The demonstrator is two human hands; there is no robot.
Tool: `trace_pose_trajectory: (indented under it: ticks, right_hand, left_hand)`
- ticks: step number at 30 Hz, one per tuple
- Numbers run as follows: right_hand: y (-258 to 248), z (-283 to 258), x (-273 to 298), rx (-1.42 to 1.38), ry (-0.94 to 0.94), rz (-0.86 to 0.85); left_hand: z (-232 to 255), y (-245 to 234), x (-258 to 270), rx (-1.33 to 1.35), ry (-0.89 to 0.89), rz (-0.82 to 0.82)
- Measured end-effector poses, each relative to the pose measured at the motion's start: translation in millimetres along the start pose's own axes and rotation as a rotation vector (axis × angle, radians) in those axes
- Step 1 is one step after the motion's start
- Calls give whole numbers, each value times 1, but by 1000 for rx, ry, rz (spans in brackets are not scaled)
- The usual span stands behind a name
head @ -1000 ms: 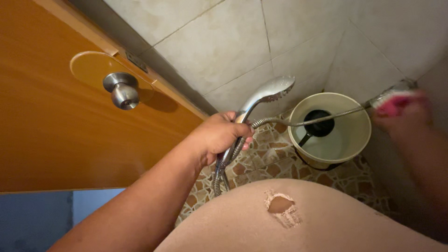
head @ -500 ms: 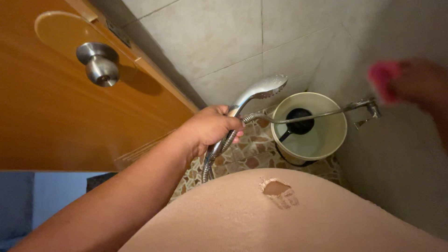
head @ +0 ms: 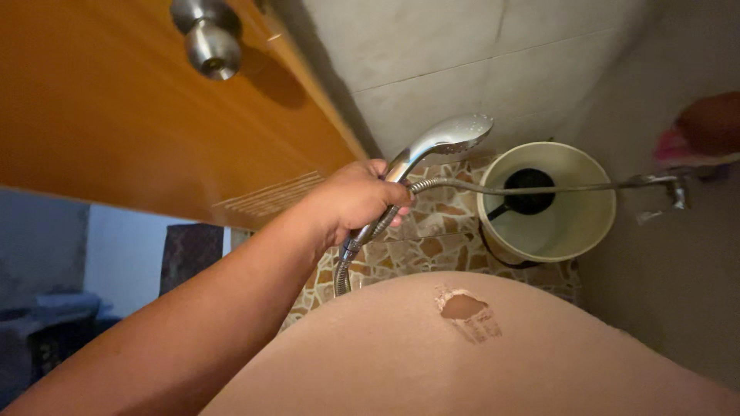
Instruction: The person scrubs a handheld shower head and its flexible hose using a pink brush. The person holds the shower head in the left hand and scrubs the head and hose with the brush in the right hand.
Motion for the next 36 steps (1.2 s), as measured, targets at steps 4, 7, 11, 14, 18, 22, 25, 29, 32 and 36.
trace_pose_trajectory:
  ticks: [4, 7, 11, 14, 18, 22, 25, 29, 32, 36]
  right_hand:
    - [-1, -8, 2, -31, 54, -5]
    - [-4, -15, 3, -120, 87, 60]
    - [-1, -14, 26, -390, 157, 282]
    - [5, -7, 73, -867, 261, 658]
    - [59, -27, 142, -1619, 310, 1211]
    - [71, -79, 140, -1752, 213, 1315]
    - [68, -92, 146, -1515, 210, 1377]
    - [113, -66, 149, -1936, 299, 1230]
    - [134, -62, 133, -2377, 267, 1180]
    - [124, -105, 77, -2701, 123, 817]
  left_hand:
    - [-6, -2, 5, 15, -11, 8]
    - [-8, -3, 7, 38, -8, 9]
    - [-5, 1, 2, 9, 24, -19]
    - [-3, 3, -3, -15, 39, -32]
    - [-4, 2, -10, -44, 25, -40]
    - [-2, 12, -19, -27, -12, -87]
    - [7, 18, -27, -69, -3, -114]
    - [11, 22, -28, -52, 11, -127]
    - [13, 23, -27, -87, 4, -131]
    - [13, 24, -24, -97, -26, -143]
Point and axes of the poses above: each hand's wrist, its own x-axis away from the middle knuckle, its own y-axis out of the palm, z = x × y, the point moved 8 cm from there along -x, towards the middle knuckle, and after that the axes turned 7 degrees about -z, right-handed, at the moved point
